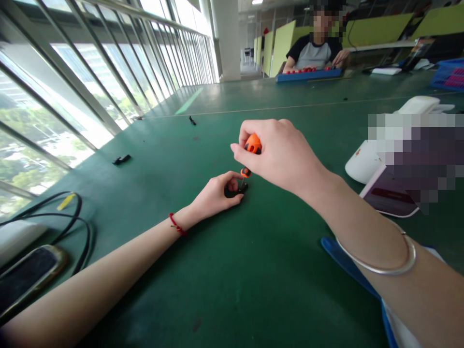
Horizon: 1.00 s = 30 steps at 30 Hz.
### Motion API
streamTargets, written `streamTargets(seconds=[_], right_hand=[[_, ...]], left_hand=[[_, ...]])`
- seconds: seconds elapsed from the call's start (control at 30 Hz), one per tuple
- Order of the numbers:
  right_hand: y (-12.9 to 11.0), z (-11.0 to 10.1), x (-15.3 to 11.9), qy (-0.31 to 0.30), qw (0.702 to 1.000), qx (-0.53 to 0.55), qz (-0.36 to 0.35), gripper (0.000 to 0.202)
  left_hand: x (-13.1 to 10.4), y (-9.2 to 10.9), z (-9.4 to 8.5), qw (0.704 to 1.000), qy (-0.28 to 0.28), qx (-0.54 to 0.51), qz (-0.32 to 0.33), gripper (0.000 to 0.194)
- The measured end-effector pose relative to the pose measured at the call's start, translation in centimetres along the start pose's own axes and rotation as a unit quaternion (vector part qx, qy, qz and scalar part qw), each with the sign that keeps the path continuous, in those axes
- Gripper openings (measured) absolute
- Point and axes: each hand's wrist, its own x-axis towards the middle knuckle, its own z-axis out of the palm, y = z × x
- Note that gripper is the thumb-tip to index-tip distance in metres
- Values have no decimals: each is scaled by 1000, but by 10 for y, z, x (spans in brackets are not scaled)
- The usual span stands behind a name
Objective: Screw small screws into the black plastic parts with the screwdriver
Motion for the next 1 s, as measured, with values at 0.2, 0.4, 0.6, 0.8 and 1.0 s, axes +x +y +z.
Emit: streamTargets(seconds=[0.2,0.4,0.6,0.8,1.0], right_hand=[[3,-5,2,-8,1000,-12,7,18],[6,-6,2,-3,999,-33,9,9],[6,-3,1,13,1000,-25,14,38],[5,-4,1,17,997,-70,-4,20],[7,-4,2,10,999,-24,22,31]], left_hand=[[0,6,-1,996,-54,52,52,39],[-2,9,1,981,0,190,47,17],[-1,4,-1,989,13,147,20,21],[3,-3,-4,998,-25,46,31,9],[1,-2,-1,999,18,35,-9,11]])
